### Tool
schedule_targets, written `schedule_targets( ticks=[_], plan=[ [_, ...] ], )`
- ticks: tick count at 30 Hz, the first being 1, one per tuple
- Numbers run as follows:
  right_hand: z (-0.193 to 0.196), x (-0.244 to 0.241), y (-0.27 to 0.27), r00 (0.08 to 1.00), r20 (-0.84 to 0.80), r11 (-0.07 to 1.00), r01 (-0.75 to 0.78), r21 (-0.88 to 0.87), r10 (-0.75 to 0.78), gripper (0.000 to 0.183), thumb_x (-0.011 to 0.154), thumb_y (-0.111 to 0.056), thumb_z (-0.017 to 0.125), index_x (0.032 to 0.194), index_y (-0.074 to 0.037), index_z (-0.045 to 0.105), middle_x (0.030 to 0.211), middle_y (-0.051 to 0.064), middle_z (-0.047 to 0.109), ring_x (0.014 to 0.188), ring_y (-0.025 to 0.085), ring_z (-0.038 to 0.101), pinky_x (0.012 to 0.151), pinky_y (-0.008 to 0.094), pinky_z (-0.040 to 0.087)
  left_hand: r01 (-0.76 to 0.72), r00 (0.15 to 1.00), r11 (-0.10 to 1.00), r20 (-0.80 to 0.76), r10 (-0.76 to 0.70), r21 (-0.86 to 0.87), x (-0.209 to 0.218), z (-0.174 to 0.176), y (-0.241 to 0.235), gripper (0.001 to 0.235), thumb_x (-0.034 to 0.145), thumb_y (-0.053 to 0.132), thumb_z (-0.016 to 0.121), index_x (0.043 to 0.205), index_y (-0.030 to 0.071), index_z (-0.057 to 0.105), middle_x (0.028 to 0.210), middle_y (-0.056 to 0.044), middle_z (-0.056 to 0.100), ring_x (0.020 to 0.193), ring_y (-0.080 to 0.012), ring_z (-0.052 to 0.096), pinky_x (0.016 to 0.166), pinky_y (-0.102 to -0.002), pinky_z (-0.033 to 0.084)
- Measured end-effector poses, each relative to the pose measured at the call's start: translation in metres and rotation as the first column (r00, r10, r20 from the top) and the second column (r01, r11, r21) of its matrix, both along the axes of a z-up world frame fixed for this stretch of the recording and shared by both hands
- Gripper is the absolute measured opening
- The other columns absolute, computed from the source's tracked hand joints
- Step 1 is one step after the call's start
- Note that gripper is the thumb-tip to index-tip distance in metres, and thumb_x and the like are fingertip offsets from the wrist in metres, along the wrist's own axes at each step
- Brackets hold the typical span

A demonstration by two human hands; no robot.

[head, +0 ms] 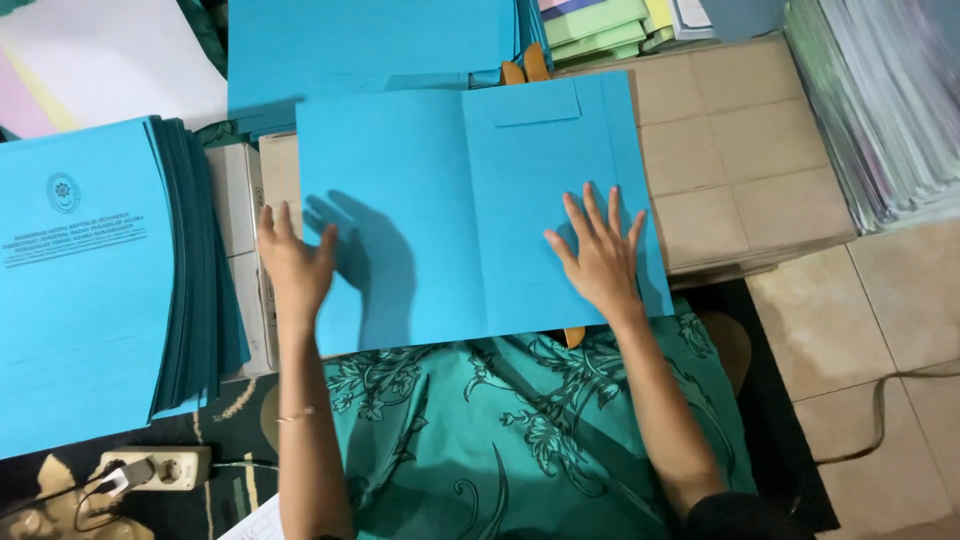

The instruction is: Folding blue cardstock folders along pre-scored lines and stacking them.

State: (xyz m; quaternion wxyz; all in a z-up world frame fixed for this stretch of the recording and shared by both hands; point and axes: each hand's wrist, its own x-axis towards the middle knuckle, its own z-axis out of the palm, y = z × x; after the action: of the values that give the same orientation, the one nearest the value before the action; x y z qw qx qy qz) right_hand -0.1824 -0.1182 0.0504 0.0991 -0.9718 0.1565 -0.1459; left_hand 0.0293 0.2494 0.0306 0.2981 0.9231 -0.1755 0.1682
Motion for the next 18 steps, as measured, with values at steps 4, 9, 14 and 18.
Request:
schedule_targets(
  ticks=[4, 9, 14, 18],
  plan=[
    [-0.002, 0.002, 0.002, 1.000, 0.005, 1.000, 0.006, 0.022, -0.006, 0.063, 0.103, -0.057, 0.055, 0.152, -0.018, 0.055, 0.160, 0.017, 0.046, 0.149, 0.048, 0.034, 0.107, 0.085, 0.017, 0.071, 0.996, 0.988, 0.053, -0.078, 0.134, -0.065, 0.007, -0.085, 0.076, 0.090, 0.030, 0.081, 0.148, -0.008, 0.049, 0.148, -0.034, 0.047, 0.143, -0.0517, 0.036, 0.104, -0.078, 0.031],
    [-0.005, 0.003, -0.002, 0.999, 0.035, 0.999, -0.027, 0.031, 0.025, 0.063, 0.105, -0.056, 0.052, 0.155, -0.019, 0.050, 0.162, 0.017, 0.041, 0.148, 0.050, 0.032, 0.106, 0.087, 0.017, 0.558, 0.828, 0.791, -0.238, -0.508, 0.251, -0.121, -0.009, -0.168, 0.066, 0.105, 0.035, 0.047, 0.159, 0.002, 0.029, 0.169, -0.017, 0.023, 0.158, -0.0332, 0.017, 0.125, -0.060, 0.009],
    [-0.003, 0.004, -0.001, 1.000, 0.021, 1.000, -0.023, 0.006, 0.022, 0.064, 0.103, -0.055, 0.054, 0.155, -0.018, 0.050, 0.162, 0.017, 0.043, 0.148, 0.050, 0.033, 0.105, 0.086, 0.018, 0.414, 0.910, 0.881, -0.070, -0.409, 0.230, -0.052, -0.033, -0.214, 0.066, 0.108, 0.042, 0.043, 0.160, 0.004, 0.030, 0.169, -0.017, 0.026, 0.157, -0.0309, 0.022, 0.126, -0.056, 0.013],
    [0.000, 0.007, -0.002, 1.000, 0.019, 0.999, -0.013, -0.044, 0.014, 0.063, 0.102, -0.053, 0.056, 0.154, -0.017, 0.052, 0.160, 0.018, 0.045, 0.146, 0.050, 0.036, 0.104, 0.085, 0.023, 0.314, 0.947, 0.917, -0.014, -0.320, 0.245, 0.013, -0.044, -0.246, 0.063, 0.110, 0.045, 0.037, 0.160, 0.006, 0.033, 0.168, -0.014, 0.029, 0.157, -0.0268, 0.025, 0.127, -0.055, 0.011]
  ],
)
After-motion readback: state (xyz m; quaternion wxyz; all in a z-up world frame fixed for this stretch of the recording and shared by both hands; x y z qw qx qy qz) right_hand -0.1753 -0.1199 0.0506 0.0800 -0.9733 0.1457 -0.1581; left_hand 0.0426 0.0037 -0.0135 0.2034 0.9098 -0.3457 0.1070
